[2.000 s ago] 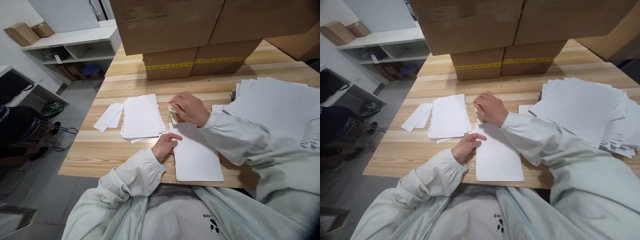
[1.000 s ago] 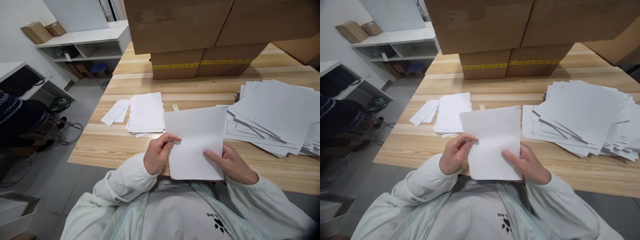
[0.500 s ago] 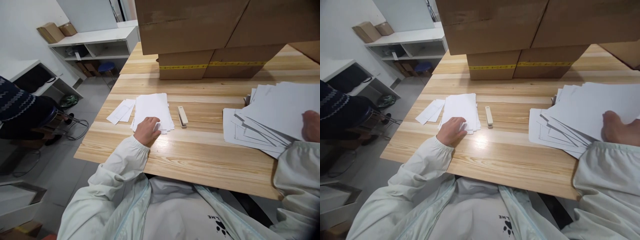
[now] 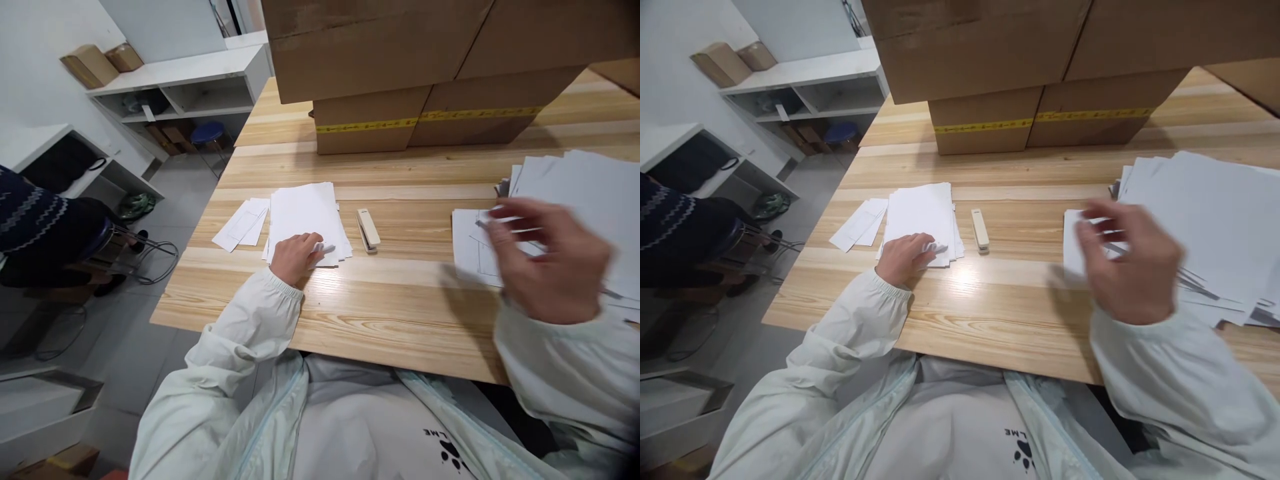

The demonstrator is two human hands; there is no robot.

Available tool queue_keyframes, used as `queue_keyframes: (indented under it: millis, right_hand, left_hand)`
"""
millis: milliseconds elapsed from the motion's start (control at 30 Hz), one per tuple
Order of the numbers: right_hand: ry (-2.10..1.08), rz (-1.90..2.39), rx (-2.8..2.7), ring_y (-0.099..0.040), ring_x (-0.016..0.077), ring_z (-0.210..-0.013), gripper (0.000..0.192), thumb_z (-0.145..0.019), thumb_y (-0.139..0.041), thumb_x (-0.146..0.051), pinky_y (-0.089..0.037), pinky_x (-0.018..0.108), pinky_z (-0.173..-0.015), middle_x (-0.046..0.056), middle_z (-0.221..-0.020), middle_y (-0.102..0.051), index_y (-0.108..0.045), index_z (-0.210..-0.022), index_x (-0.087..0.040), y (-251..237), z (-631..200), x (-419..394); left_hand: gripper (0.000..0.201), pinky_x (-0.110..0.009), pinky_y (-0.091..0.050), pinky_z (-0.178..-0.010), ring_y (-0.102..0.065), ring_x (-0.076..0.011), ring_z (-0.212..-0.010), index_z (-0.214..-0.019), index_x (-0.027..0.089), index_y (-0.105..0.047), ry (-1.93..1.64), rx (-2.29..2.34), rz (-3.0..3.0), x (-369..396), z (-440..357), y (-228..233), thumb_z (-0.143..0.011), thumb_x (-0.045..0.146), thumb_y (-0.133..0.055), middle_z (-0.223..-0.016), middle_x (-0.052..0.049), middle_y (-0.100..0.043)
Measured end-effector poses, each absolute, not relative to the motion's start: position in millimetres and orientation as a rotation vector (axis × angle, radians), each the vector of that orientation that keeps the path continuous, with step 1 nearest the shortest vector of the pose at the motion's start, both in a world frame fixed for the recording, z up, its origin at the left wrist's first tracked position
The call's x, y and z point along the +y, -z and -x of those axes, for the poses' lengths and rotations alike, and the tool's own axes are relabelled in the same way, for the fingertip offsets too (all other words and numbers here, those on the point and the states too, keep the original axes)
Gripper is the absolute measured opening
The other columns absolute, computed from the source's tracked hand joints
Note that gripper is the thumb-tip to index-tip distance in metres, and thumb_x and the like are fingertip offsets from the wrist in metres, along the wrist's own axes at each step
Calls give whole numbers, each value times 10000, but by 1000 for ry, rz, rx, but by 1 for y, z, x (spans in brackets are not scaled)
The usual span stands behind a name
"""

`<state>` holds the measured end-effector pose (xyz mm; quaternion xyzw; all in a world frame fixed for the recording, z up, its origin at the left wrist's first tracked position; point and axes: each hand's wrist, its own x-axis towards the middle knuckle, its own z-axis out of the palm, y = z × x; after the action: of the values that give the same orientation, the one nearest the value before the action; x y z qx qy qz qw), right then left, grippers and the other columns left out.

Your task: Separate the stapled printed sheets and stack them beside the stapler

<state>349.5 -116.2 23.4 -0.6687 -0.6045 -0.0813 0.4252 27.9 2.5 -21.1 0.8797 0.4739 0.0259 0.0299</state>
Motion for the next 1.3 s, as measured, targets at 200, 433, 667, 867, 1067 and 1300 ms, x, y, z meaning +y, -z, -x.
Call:
queue_keyframes:
  millis: [200,433,667,867,1067,1300]
  right_hand:
    - [-662,1282,-1880,-660,160,-819,179,-928,-527,-301,-518,294,-705,56,-939,-703,-658,-1002,-204,11,-251,-77]
    - [-890,1310,-1705,-620,185,-857,173,-895,-533,-322,-499,359,-795,71,-954,-670,-640,-950,-197,37,-210,-38]
    - [-1472,1157,-1060,-626,159,-828,476,-787,-617,-656,-533,342,-814,75,-939,-665,-608,-873,-187,42,-192,-22]
    - [-1552,1137,-974,-630,155,-799,554,-759,-613,-720,-532,304,-771,75,-883,-674,-633,-846,-173,38,-194,-22]
    - [-1562,1153,-978,-608,138,-754,554,-703,-671,-719,-529,289,-731,57,-828,-656,-619,-785,-173,41,-194,-20]
    - [-1489,1222,-1079,-581,127,-712,502,-657,-754,-647,-498,297,-722,15,-745,-627,-602,-739,-176,40,-196,-21]
  left_hand:
    - [120,-273,-318,-595,-574,-167,-614,-901,212,-585,-557,1601,-2384,9,-16,32,-913,276,-485,-659,2,-628]
    - [153,-230,-307,-531,-395,-104,-442,-992,211,-556,-991,1491,-2033,14,-8,38,-885,302,-495,-470,103,-423]
    - [175,-278,-488,-713,-696,-165,-769,-968,222,-625,-933,1285,-2145,-3,-15,31,-881,360,-560,-852,-31,-748]
    - [284,-353,-519,-888,-677,-203,-948,-960,219,-698,-725,1142,-2031,2,-11,29,-828,463,-638,-1008,-52,-744]
    - [311,-339,-499,-901,-660,-191,-944,-882,198,-706,-793,1105,-1976,7,-14,33,-927,409,-483,-937,-56,-742]
    - [116,-349,-491,-873,-630,-183,-912,-834,197,-655,-802,1079,-2042,7,-18,36,-830,311,-637,-913,-51,-722]
